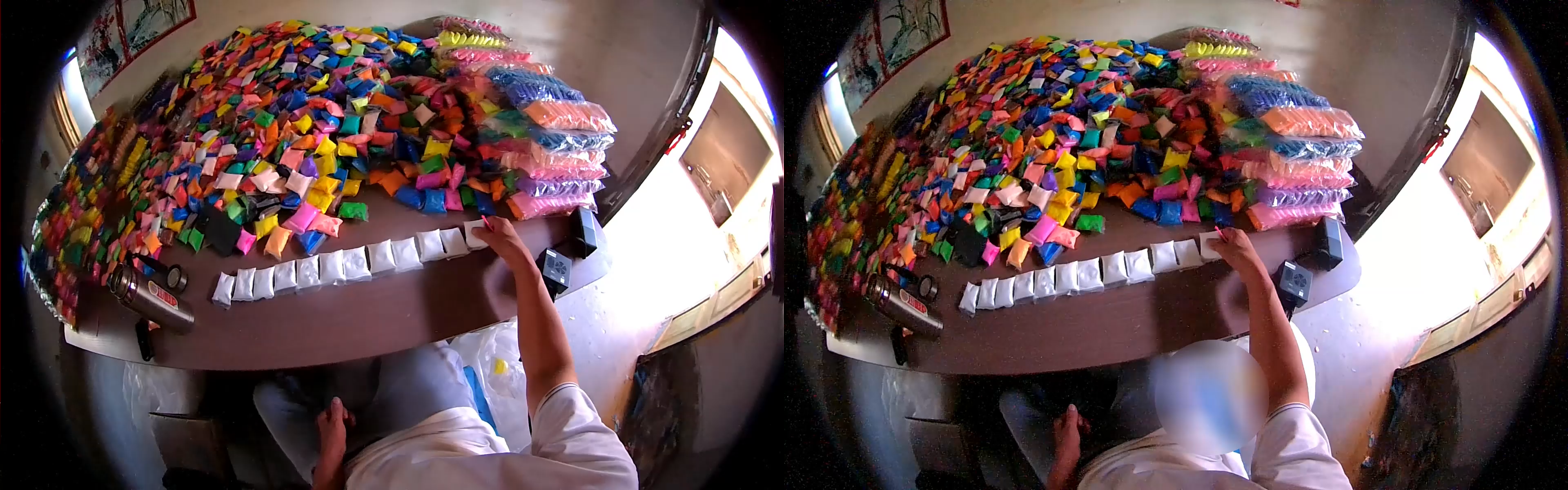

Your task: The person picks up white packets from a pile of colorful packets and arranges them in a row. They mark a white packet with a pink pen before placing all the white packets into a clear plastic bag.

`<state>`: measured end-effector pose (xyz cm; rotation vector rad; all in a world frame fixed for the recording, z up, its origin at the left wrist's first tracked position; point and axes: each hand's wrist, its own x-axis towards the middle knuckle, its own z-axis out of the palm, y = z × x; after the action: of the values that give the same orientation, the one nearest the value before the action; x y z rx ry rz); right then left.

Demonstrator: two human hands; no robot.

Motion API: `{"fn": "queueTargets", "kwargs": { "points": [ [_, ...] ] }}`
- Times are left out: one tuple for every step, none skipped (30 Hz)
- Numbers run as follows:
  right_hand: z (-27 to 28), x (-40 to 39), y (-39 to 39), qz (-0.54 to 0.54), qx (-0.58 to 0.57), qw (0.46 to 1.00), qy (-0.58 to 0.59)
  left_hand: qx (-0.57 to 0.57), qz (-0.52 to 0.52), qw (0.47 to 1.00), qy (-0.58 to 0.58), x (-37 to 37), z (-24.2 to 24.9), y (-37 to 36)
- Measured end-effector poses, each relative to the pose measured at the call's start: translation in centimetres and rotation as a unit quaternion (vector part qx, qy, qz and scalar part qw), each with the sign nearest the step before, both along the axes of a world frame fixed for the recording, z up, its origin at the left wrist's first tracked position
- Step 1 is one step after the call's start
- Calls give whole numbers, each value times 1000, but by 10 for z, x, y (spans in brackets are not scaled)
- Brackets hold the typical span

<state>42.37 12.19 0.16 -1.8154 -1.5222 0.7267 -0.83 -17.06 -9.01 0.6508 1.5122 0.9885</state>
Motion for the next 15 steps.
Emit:
{"fn": "queueTargets", "kwargs": {
  "points": [
    [-3,1,4,15,26,1000,7,-11,-10,1000,21,0,-3,1],
    [-5,2,7,15,26,1000,8,-22,-20,999,42,0,-7,2],
    [-1,-1,8,-16,45,997,-58,-22,-20,999,42,-1,-10,3],
    [3,-3,6,-46,64,989,-124,-16,-15,999,43,0,-14,2],
    [7,-4,4,-46,64,989,-124,-10,-9,999,43,-1,-16,2],
    [12,-5,1,-57,71,989,-118,-10,-9,999,43,-1,-16,2],
    [17,-7,-2,-67,78,988,-112,-8,-10,999,31,-1,-15,2],
    [22,-10,-4,-65,78,988,-113,-6,-11,1000,19,-1,-14,2],
    [25,-13,-6,-62,71,990,-106,-7,-9,1000,19,0,-11,2],
    [28,-17,-8,-59,65,991,-99,-26,-4,1000,18,1,-7,3],
    [29,-22,-11,-57,65,991,-98,-44,2,999,18,1,-5,3],
    [31,-30,-15,-30,56,993,-101,-44,4,999,19,1,-5,3],
    [30,-36,-18,-3,48,993,-105,-44,-4,998,37,2,-6,4],
    [24,-39,-18,29,39,992,-116,-45,-13,997,54,1,-7,4],
    [17,-40,-17,31,38,992,-114,-46,-10,997,56,-1,-14,3]
  ]
}}
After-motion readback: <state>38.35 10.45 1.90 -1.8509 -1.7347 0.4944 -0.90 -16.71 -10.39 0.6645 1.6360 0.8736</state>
